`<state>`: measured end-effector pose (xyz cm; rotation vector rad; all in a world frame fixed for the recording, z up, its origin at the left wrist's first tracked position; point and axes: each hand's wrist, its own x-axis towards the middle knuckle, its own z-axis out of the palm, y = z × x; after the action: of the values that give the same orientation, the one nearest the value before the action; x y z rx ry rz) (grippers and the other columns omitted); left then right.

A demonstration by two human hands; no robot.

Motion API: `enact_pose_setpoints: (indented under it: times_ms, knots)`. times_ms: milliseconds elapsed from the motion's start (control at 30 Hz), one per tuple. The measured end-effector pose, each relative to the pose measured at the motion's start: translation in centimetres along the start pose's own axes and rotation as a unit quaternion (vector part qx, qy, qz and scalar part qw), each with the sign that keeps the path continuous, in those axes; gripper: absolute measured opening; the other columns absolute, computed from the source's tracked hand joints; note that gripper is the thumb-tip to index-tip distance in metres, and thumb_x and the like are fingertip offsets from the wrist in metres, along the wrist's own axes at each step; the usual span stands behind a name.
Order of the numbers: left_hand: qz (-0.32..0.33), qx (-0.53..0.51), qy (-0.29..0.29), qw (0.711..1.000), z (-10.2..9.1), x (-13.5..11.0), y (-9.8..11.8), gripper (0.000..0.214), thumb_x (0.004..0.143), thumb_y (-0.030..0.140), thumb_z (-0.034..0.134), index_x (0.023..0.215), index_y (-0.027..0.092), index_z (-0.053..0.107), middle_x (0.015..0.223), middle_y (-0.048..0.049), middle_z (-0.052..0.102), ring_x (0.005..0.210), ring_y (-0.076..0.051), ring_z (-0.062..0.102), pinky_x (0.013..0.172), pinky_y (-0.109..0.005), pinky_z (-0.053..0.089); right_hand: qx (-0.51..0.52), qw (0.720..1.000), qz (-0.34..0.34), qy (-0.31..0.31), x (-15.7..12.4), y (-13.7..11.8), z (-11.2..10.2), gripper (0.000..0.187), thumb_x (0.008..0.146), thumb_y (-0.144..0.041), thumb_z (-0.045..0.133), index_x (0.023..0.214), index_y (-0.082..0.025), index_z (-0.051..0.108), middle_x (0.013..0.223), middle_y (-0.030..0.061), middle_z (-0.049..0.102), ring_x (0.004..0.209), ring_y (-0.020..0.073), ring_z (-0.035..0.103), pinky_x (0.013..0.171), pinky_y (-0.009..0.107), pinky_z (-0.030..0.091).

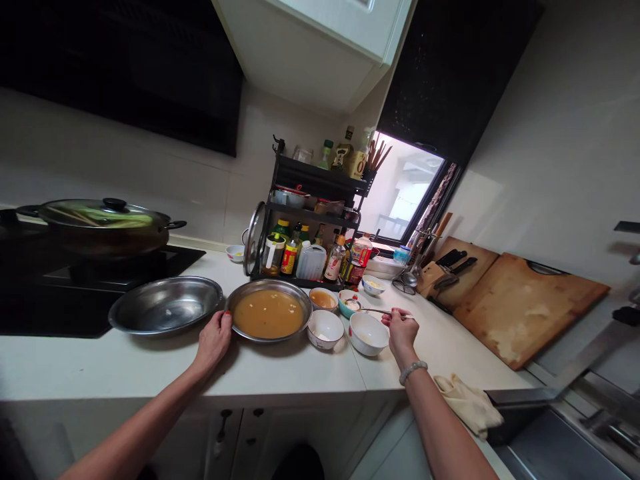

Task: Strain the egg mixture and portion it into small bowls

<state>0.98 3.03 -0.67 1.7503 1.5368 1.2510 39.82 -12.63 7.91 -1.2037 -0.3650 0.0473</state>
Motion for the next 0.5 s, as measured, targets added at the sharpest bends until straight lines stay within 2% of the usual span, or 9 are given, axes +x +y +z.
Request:
enact_pose_setpoints:
  times_ms: [300,500]
  knots:
    - [-0.002,-0.007,-0.001,1.0,0.0,-0.1,0.1,0.046,0.089,0.036,0.029,0.11,0.011,0.061,0.097,-0.016,0.071,0.087,-0.028,0.065,0.077,-0.035,0.046,0.02,0.999,-0.036,-0.036,-1.3,-2.8,0.4,0.026,0.06,-0.027,0.073,0.074,-0.014,0.056,0.047,-0.0029,0.06,0.038,0.0106,0.058,0.034,0.017,0.046]
    - [-0.002,-0.014,-0.01,1.0,0.0,0.0,0.0,0.047,0.09,0.035,0.029,0.113,0.009,0.06,0.098,-0.0167,0.071,0.09,-0.028,0.066,0.079,-0.036,0.047,0.013,0.993,-0.046,-0.106,-4.9,-4.3,2.4,0.033,0.059,-0.036,0.077,0.075,-0.015,0.058,0.047,-0.0012,0.062,0.038,0.0122,0.057,0.034,0.019,0.045]
